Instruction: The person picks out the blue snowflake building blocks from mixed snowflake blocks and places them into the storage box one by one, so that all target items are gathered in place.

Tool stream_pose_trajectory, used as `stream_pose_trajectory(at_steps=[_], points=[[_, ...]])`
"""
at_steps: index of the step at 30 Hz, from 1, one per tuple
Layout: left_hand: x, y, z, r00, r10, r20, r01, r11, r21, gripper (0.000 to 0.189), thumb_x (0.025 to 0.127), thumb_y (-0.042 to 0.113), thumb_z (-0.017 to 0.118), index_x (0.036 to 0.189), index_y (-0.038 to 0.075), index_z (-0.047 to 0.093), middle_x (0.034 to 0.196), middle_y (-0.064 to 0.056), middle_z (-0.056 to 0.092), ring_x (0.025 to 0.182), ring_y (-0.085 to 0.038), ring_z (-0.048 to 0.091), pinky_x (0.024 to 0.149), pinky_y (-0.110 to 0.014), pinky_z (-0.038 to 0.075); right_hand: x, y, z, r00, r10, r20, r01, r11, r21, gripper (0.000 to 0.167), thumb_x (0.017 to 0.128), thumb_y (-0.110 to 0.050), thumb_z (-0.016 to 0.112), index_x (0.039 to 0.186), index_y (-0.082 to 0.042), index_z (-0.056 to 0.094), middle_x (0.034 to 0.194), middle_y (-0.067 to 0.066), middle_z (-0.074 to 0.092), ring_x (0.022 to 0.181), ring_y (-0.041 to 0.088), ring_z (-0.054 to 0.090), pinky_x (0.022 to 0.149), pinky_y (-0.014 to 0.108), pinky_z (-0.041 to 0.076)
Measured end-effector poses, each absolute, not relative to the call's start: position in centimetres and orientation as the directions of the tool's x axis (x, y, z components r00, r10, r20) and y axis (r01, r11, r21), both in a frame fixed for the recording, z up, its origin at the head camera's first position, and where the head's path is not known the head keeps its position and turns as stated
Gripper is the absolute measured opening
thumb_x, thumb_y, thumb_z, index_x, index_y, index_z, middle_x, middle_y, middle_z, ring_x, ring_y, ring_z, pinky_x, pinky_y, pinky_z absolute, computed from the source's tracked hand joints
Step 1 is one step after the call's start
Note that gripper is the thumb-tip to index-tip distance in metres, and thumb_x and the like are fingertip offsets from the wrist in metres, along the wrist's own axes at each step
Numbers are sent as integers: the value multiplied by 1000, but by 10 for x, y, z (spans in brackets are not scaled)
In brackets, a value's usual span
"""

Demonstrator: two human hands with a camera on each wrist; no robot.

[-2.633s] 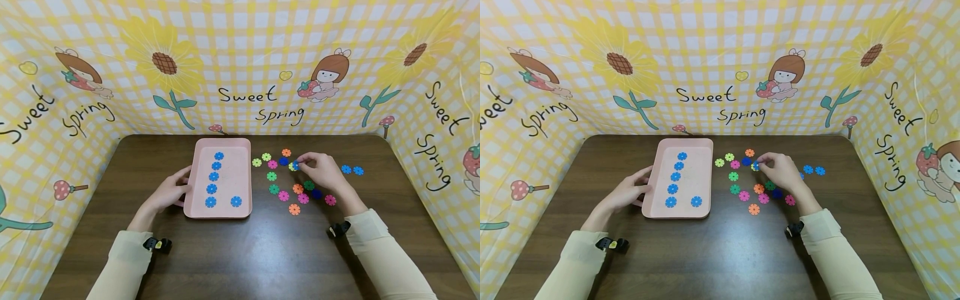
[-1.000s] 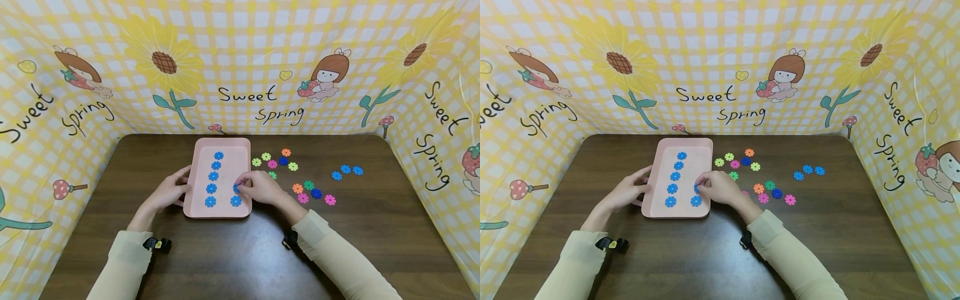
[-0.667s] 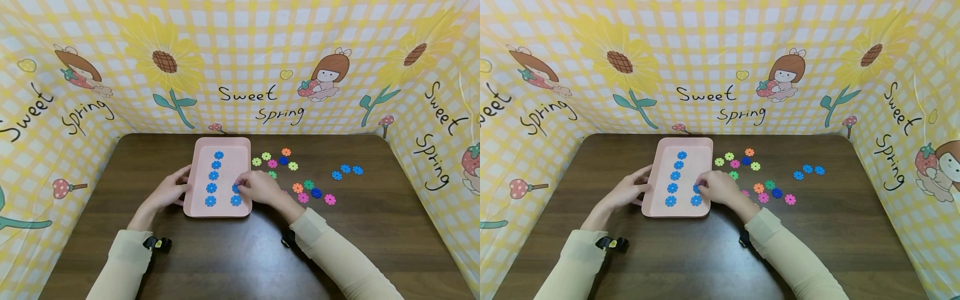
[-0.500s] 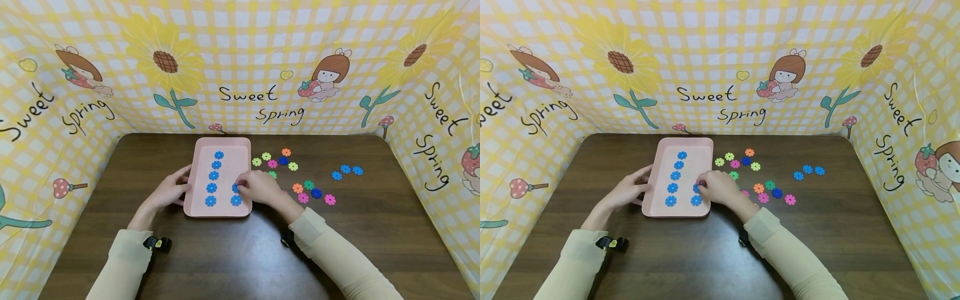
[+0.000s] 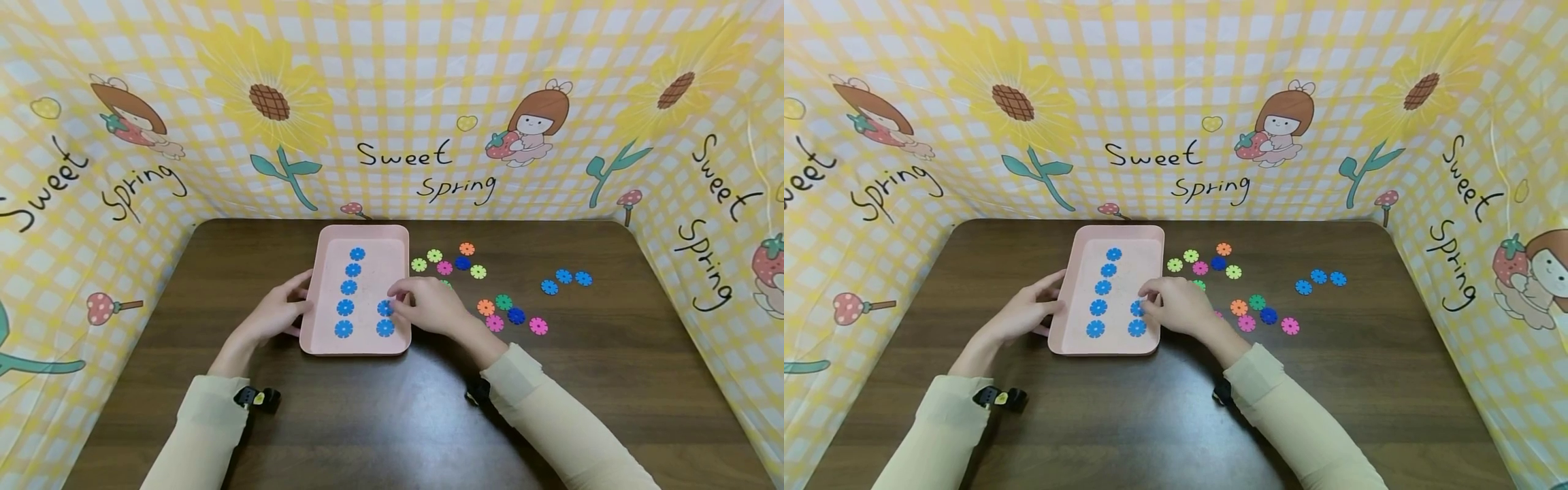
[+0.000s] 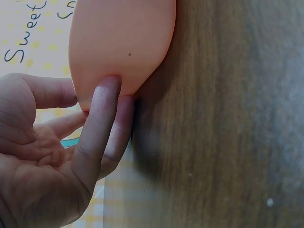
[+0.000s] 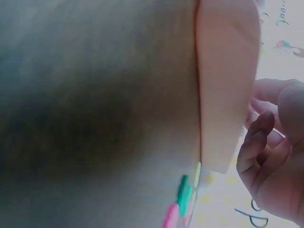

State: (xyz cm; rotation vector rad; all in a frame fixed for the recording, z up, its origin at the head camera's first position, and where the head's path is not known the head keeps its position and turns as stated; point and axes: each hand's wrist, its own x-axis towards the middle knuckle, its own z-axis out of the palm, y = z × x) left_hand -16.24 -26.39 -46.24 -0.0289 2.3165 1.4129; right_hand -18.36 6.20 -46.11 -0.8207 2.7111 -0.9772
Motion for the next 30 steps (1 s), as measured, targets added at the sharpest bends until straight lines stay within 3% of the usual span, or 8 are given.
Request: stream_pose_trajectory(at_steps=[3,9,15,30], points=[[-162,-263,-462,-909,198,-368,-235,485,842,69,106,13,51,167,18,21,143,-28,44,102,-36,65,70,-45,63,-181,72,-458,-855,-511,88,-429,603,-672,19,99,-24,72,113,-13,78,94,-10,71,79,8,60,71,30,54],[-163,-263,-462,-909,191,-371,-239,490,838,69,106,14,52,168,19,21,143,-28,44,104,-37,64,70,-44,63,-179,99,-450,-887,-443,125,-388,574,-721,19,99,-25,73,114,-15,78,99,-8,72,54,14,47,54,33,46],[-163,-264,-464,-908,187,-374,-243,491,836,70,105,13,53,168,20,21,143,-28,44,103,-36,65,70,-45,63,-179,131,-445,-921,-373,108,-328,600,-730,18,99,-27,73,115,-21,76,100,-9,71,45,15,44,51,36,45],[-163,-264,-463,-907,194,-374,-243,484,840,70,106,15,53,168,21,21,144,-29,44,105,-37,65,71,-45,63,-182,223,-445,-978,-206,15,-152,667,-730,35,101,-32,71,127,-9,70,109,5,71,58,21,51,55,34,45]])
